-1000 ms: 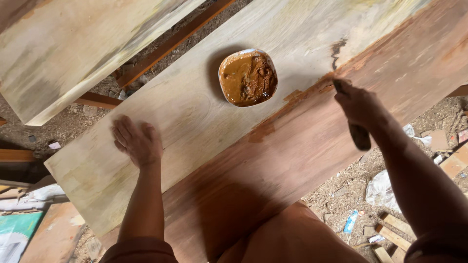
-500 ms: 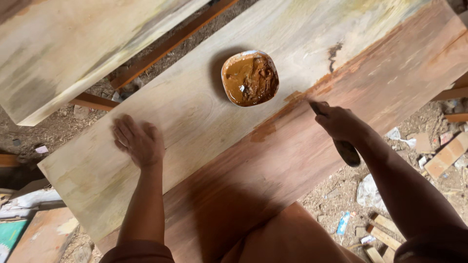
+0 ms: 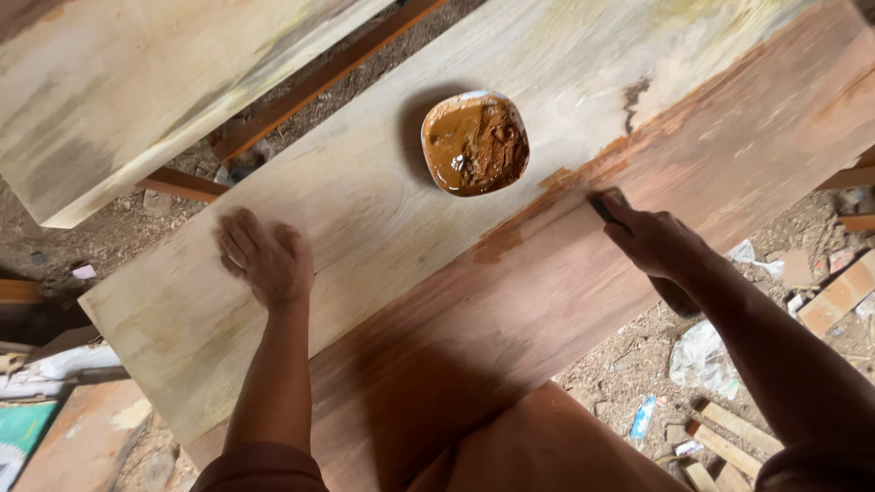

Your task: The person applies wood filler to a long wooden board. They scoop brown filler paste from a bowl with a spreader and spread it over cracks and holes on the board surface, reloading the spreader from the bowl repeatedly and working along the board.

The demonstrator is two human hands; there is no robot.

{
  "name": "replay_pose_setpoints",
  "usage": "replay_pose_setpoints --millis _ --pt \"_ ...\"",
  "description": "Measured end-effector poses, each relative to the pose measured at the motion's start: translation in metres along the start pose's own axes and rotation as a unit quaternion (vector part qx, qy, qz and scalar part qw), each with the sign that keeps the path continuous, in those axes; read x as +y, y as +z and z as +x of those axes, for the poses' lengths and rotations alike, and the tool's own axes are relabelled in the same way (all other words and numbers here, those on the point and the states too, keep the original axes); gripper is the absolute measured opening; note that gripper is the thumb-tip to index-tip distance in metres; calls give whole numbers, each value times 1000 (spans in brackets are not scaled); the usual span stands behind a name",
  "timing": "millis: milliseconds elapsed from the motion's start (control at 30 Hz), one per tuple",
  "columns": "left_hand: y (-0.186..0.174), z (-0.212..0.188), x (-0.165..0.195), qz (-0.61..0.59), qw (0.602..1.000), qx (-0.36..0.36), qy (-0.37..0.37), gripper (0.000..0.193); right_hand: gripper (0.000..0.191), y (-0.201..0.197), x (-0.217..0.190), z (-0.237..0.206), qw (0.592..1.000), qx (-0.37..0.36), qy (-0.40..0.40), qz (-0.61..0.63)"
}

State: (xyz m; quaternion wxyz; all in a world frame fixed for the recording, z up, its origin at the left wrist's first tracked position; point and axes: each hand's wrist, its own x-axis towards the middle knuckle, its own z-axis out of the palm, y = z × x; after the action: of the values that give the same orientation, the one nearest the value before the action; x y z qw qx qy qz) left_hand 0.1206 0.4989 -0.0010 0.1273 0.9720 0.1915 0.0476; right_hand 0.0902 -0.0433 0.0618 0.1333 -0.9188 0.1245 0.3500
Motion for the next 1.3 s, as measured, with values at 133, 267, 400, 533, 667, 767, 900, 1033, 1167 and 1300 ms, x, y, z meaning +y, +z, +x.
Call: replay_pose_setpoints --millis 133,267,400,533,667,767,900,1033,1167,1300 --pt "2 0 -2 -5 1000 11 1 74 47 -16 0 18 984 90 -150 22" --pt "9 -2 -7 4 1000 6 1 75 57 -29 -22 26 989 62 -1 132" --pt "9 -2 -6 2 1000 11 10 74 63 -11 -42 11 995 -32 41 90" --pt "4 0 -2 -3 1000 15 12 75 59 1 -38 0 997 -34 -61 27" --pt "4 0 -2 -19 1000 19 10 73 58 -16 -16 -2 991 28 -121 46" --pt "6 -1 -4 -14 1000 -1 14 76 62 -28 -10 -2 998 15 36 40" --pt "6 -3 -3 -7 1000 6 4 72 63 -16 -10 -1 998 2 37 -45" --pt "3 -3 1 -8 999 29 16 71 59 -12 3 6 997 20 -52 -51" --pt "2 -2 1 -15 999 27 15 72 50 -29 3 14 993 52 -109 -17" --pt "7 -4 -4 -12 999 21 21 75 55 -48 -19 20 988 27 40 150"
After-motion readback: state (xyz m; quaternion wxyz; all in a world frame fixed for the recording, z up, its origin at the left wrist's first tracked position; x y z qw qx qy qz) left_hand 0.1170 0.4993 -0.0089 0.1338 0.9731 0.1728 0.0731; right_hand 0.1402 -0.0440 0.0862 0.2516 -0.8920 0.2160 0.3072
